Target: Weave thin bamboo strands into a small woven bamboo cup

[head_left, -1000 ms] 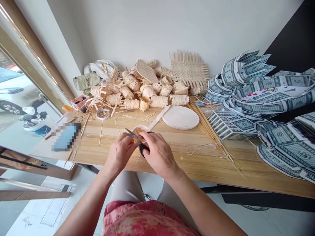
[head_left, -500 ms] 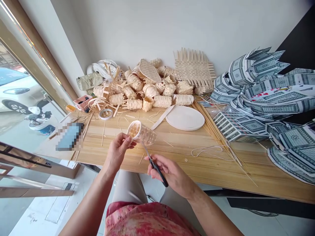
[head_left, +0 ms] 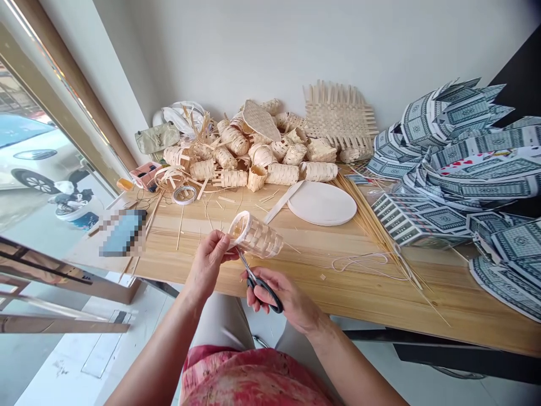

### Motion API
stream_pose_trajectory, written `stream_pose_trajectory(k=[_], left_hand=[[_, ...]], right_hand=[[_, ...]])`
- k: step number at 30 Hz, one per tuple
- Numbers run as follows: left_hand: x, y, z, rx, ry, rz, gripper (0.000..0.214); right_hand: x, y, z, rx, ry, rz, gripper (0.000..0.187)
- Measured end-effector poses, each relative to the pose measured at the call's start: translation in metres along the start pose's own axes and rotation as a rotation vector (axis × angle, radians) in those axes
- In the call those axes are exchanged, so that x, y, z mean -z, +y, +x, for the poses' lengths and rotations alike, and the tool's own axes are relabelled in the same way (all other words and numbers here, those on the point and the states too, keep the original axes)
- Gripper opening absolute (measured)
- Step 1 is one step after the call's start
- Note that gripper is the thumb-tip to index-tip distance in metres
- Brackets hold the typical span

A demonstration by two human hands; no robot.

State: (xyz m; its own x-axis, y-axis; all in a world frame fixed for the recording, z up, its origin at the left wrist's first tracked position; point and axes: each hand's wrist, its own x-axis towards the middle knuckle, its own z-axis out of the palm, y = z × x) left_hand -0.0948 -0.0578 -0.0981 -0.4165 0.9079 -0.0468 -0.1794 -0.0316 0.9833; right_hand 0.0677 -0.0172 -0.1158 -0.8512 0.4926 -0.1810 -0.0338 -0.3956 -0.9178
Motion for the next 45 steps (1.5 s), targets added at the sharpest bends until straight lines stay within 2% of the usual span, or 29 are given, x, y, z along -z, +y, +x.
stream_pose_trajectory(k=[6, 11, 14, 20, 22, 26, 30, 33, 41, 43, 45], left_hand=[[-0.002, -0.001, 0.000, 0.021, -0.008, 0.010, 0.038], [-0.002, -0.003, 0.002, -0.028, -0.014, 0.148, 0.037], [-0.001, -0.004, 0.001, -0.121, -0.025, 0.202, 0.032], [0.004, -0.006, -0.004, -0.265, -0.162, 0.421, 0.012], [0.005, -0.009, -0.004, -0.342, -0.148, 0.523, 0.011], [0.007, -0.018, 0.000, -0.563, -0.046, 0.733, 0.013], [0.009, -0.022, 0.001, -0.704, -0.020, 0.834, 0.008], [0.009, -0.022, 0.001, -0.718, -0.005, 0.860, 0.009], [0.008, -0.022, -0.001, -0.586, 0.041, 0.801, 0.005], [0.009, -0.023, 0.000, -0.596, 0.055, 0.796, 0.005], [0.010, -0.023, 0.001, -0.663, 0.057, 0.805, 0.006]], right_hand=[[0.003, 0.004, -0.001, 0.013, -0.007, 0.034, 0.052], [0.005, 0.008, 0.000, 0.043, -0.047, 0.057, 0.057], [0.006, 0.009, -0.001, 0.039, -0.069, 0.085, 0.056], [0.007, 0.008, -0.005, 0.042, -0.058, 0.134, 0.054], [0.008, 0.008, -0.006, 0.046, -0.062, 0.145, 0.053], [0.008, 0.009, -0.007, 0.053, -0.079, 0.153, 0.053], [0.007, 0.010, -0.007, 0.058, -0.082, 0.148, 0.054], [0.007, 0.010, -0.006, 0.057, -0.087, 0.143, 0.055], [0.006, 0.011, 0.000, 0.047, -0.071, 0.083, 0.056], [0.006, 0.011, 0.001, 0.047, -0.074, 0.082, 0.055], [0.006, 0.010, 0.001, 0.051, -0.080, 0.082, 0.055]])
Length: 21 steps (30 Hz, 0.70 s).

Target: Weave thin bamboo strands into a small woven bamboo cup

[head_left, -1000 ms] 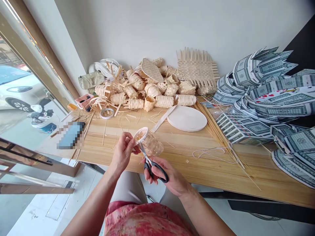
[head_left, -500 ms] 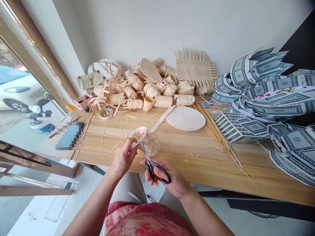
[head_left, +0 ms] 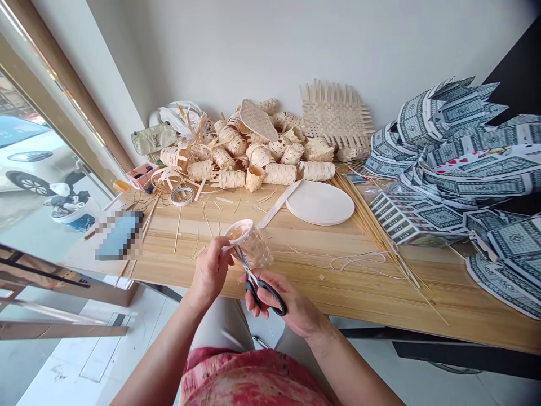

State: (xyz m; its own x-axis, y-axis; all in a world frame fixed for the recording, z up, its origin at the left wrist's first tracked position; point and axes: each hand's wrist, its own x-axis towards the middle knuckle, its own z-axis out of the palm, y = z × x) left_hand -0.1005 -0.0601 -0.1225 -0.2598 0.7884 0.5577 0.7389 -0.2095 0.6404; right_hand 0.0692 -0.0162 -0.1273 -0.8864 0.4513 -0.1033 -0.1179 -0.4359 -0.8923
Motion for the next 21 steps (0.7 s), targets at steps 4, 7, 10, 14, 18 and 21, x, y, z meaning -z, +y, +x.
stream_pose_trajectory(k=[4, 7, 10, 14, 18, 21], left_hand=[[0.001, -0.002, 0.003, -0.114, 0.048, -0.012, 0.009], [0.001, -0.001, 0.004, -0.115, 0.065, -0.051, 0.009], [0.001, -0.002, 0.003, -0.082, 0.043, -0.096, 0.008], [0.001, -0.002, 0.001, -0.049, 0.011, -0.101, 0.007], [0.003, 0.004, 0.001, 0.005, 0.000, -0.081, 0.007], [0.004, 0.011, 0.002, 0.046, -0.012, -0.061, 0.007]], right_hand=[[0.001, -0.002, 0.001, 0.008, -0.012, 0.008, 0.054], [0.001, -0.002, 0.002, 0.009, -0.021, 0.006, 0.055], [0.001, -0.001, 0.003, 0.016, -0.023, 0.010, 0.054], [-0.003, 0.003, 0.004, 0.019, -0.013, 0.047, 0.055], [-0.016, 0.006, 0.001, 0.038, 0.103, -0.003, 0.051], [-0.025, 0.008, -0.002, 0.045, 0.194, -0.011, 0.049]])
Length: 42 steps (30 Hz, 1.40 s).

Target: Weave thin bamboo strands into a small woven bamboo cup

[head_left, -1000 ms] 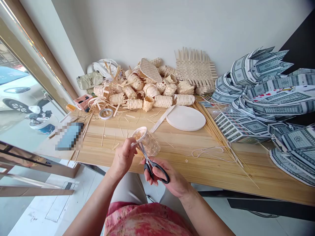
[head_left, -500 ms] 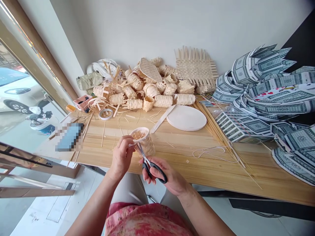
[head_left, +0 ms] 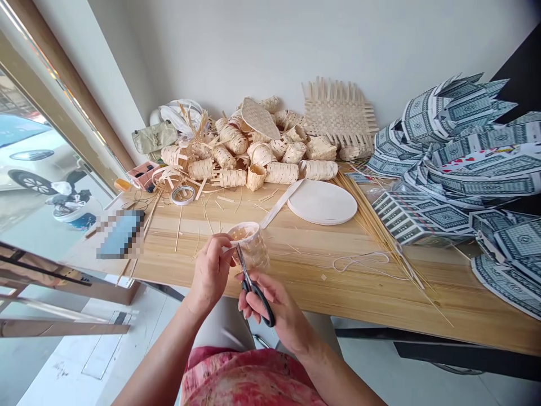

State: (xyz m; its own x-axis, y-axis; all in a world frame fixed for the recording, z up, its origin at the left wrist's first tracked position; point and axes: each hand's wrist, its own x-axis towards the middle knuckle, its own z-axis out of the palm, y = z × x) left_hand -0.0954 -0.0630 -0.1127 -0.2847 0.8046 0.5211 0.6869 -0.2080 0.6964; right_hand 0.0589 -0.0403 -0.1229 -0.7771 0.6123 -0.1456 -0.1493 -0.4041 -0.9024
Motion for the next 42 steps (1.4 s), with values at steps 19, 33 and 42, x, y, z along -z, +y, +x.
stream_pose_trajectory(k=[19, 33, 42], left_hand=[[-0.004, 0.009, 0.003, 0.134, -0.071, -0.035, 0.005], [-0.004, 0.009, 0.006, 0.096, -0.098, -0.071, 0.008], [-0.004, 0.012, 0.005, 0.059, -0.108, -0.061, 0.011]], right_hand=[[0.009, 0.004, 0.001, 0.068, -0.031, 0.056, 0.054], [0.015, 0.003, 0.000, 0.052, -0.009, 0.069, 0.050], [0.015, 0.007, -0.001, 0.134, 0.032, 0.044, 0.041]])
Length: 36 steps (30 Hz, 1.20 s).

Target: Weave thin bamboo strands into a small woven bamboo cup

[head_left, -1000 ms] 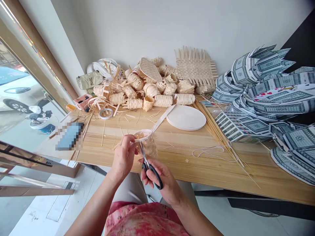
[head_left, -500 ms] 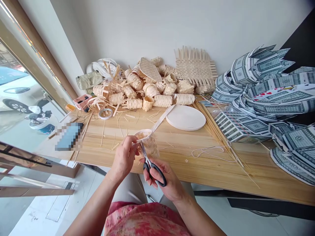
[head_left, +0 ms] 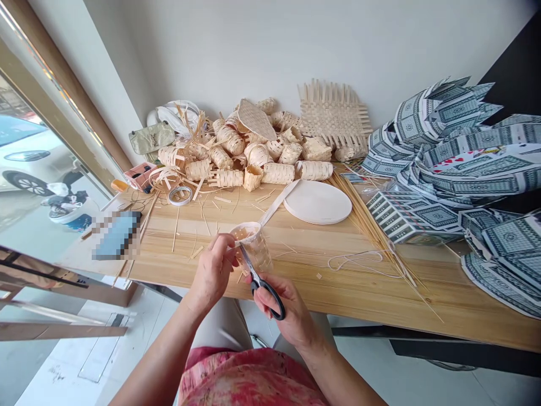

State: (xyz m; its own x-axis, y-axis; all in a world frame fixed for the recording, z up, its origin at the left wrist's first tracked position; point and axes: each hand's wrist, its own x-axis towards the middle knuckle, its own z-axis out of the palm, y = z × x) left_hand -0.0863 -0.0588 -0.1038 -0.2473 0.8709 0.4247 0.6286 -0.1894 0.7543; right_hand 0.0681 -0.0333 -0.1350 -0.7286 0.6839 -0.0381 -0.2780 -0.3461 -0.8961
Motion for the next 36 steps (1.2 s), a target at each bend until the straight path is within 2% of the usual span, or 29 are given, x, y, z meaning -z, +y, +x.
stream_pose_trajectory(k=[7, 11, 15, 23, 30, 36], left_hand=[[-0.001, -0.003, -0.002, -0.003, -0.006, -0.002, 0.008], [0.000, -0.004, -0.002, 0.015, -0.005, -0.017, 0.007], [-0.001, -0.004, -0.004, 0.002, -0.019, -0.054, 0.009], [-0.003, -0.006, -0.006, -0.065, -0.026, -0.004, 0.009], [0.001, -0.003, -0.004, -0.181, -0.072, 0.036, 0.013], [0.003, -0.002, -0.001, -0.205, -0.117, 0.025, 0.012]], right_hand=[[0.000, 0.003, -0.002, -0.015, 0.020, -0.046, 0.042], [-0.001, 0.000, -0.004, -0.079, -0.057, 0.018, 0.046], [-0.001, -0.004, -0.004, -0.075, -0.096, 0.077, 0.052], [-0.003, -0.007, -0.007, -0.084, -0.089, 0.141, 0.050], [-0.002, -0.020, -0.010, -0.122, -0.114, 0.184, 0.048], [0.004, -0.024, -0.011, -0.162, -0.157, 0.192, 0.047]])
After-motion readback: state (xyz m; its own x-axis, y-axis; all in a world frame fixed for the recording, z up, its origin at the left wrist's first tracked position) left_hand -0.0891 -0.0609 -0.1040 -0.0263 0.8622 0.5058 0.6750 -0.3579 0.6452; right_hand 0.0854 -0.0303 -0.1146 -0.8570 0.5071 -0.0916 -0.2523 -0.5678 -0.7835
